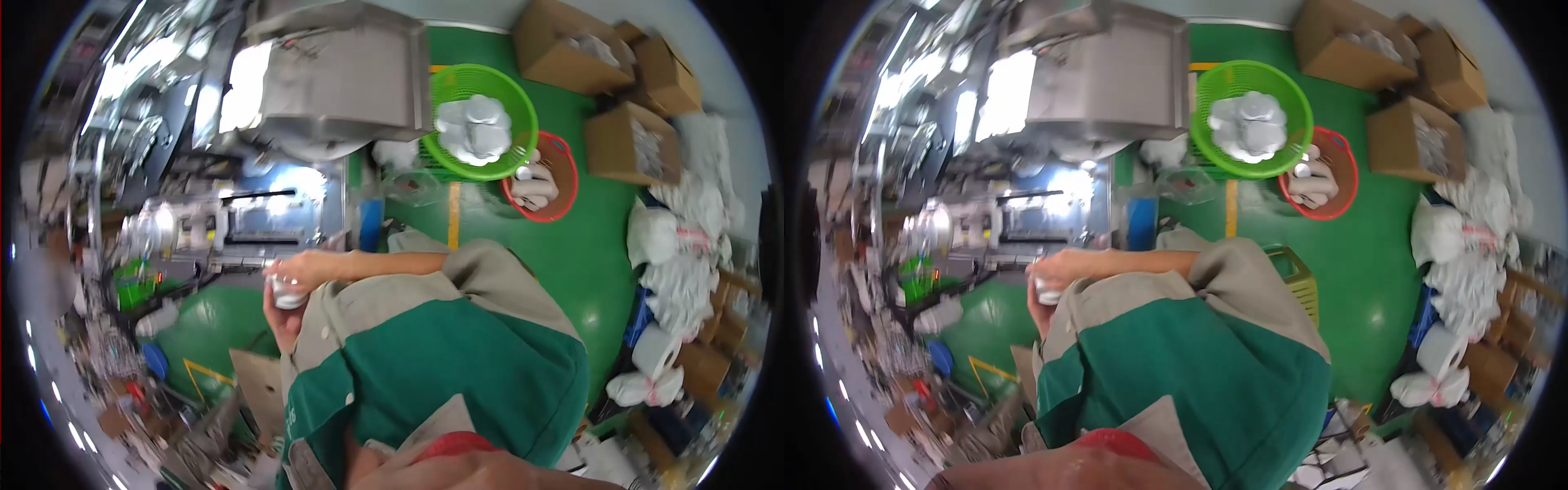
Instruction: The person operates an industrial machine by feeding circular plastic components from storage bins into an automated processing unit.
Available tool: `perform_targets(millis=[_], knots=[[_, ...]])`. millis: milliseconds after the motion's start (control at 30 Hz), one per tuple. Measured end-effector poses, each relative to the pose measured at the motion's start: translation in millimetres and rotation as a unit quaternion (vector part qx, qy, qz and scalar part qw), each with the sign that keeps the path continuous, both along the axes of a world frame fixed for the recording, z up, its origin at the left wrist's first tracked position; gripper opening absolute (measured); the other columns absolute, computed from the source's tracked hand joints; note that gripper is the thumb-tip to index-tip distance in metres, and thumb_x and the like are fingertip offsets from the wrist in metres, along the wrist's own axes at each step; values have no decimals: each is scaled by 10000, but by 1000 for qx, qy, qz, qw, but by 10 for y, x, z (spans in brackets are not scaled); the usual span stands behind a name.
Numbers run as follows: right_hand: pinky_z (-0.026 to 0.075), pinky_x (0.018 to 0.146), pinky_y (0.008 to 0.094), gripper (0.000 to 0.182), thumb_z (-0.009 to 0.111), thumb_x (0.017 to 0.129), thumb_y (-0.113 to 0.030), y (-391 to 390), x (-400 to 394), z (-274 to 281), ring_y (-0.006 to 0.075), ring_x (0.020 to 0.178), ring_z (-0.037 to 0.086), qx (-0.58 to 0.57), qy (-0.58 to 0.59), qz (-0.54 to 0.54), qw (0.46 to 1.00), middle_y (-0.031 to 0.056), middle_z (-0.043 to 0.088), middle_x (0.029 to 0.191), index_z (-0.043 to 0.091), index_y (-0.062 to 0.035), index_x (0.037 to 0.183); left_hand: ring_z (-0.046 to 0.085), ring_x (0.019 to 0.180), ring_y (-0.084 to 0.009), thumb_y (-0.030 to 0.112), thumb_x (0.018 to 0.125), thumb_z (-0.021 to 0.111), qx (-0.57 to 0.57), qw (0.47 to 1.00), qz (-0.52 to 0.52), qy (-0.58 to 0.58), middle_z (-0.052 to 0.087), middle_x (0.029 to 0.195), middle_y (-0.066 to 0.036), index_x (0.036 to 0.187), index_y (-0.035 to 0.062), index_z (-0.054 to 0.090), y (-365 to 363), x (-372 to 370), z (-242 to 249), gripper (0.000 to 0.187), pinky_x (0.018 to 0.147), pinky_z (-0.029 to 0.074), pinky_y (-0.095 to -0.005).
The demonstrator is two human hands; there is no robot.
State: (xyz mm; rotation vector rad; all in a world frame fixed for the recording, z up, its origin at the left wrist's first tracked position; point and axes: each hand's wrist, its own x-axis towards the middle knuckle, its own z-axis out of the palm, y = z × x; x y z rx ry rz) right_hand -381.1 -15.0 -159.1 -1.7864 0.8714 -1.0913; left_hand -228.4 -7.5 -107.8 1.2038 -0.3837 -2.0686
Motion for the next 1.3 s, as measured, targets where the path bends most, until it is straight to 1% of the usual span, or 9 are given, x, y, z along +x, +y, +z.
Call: perform_targets(millis=[133, 233, 367, 533, 867, 900, 967, 1000, 1300], knots=[[500, 787, 397, 420, 583, 781, -170, 170, -35, 223, 319, 938, 589, 89, 203, 13, 975, 120, 580, 1084, 529, -162, 1198, 586, 993, -285, 288, 816, 567, 79, 997, -19, -5, 559, 1151, -102, 1252, 158, 460, 204, 313, -234, 467, 752, 518, -455], [480, 762, 348, 270, 439, 787, -36, 432, -22, -69, 288, 833, 593, 109, 31, -108, 988, 146, 596, 985, 594, -36, 1008, 593, 822, -244, 228, 737, 683, 19, 992, -58, -111, 532, 1013, -90, 1287, 171, 403, 361, 334, -66, 619, 650, 519, -374], [439, 637, 292, 220, 424, 856, -109, 759, -133, -59, 163, 675, 566, 240, -55, -193, 950, 125, 617, 788, 609, -11, 924, 498, 962, -270, 337, 617, 774, -146, 778, -34, -610, 526, 985, -115, 1188, 105, 462, 123, 950, -965, 691, 785, 449, -383], [432, 585, 287, 155, 528, 832, -118, 1110, -98, -321, 142, 595, 523, 188, -57, -271, 942, 76, 639, 830, 611, -59, 949, 466, 1106, -395, 607, 581, 700, -108, 626, -95, -767, 545, 1155, -213, 1216, 114, 498, -337, 988, -1456, 829, 926, 380, -495], [411, 848, 309, 433, 460, 887, -154, 946, -363, -42, 183, 947, 530, 163, -122, -289, 935, 114, 554, 1069, 364, -90, 1305, 388, 1143, -389, 290, 802, 605, -173, 640, 74, -745, 352, 1273, -263, 1325, 102, 382, -377, 817, -1677, 599, 954, 327, -494], [419, 832, 319, 455, 451, 895, -166, 892, -401, 43, 202, 921, 539, 152, -96, -282, 942, 127, 553, 1024, 325, -80, 1324, 417, 1109, -369, 267, 821, 603, -276, 631, 94, -719, 348, 1279, -252, 1310, 76, 389, -354, 837, -1742, 567, 945, 350, -469], [427, 806, 329, 432, 434, 897, -163, 785, -461, 356, 238, 906, 542, 136, -40, -268, 953, 148, 534, 979, 347, -63, 1308, 399, 1153, -306, 444, 901, 477, -185, 952, 71, -231, 341, 1318, -160, 1340, 123, 353, 41, 269, -780, 558, 882, 399, -491], [440, 786, 355, 421, 456, 888, -159, 678, -461, 270, 298, 909, 549, 71, -8, -262, 962, 175, 524, 969, 373, -59, 1288, 392, 1169, -306, 555, 898, 407, -148, 980, 45, -121, 306, 1352, -104, 1369, 154, 299, 204, 17, -492, 629, 870, 407, -508], [433, 770, 411, 455, 652, 747, -161, 286, -692, 166, 296, 954, 530, -219, 132, -164, 953, 114, 516, 1035, 433, -96, 1140, 576, 913, -175, 380, 856, 577, -52, 970, 170, 166, 599, 970, -43, 1015, 86, 546, 299, -1169, 129, 336, 812, 466, -334]])
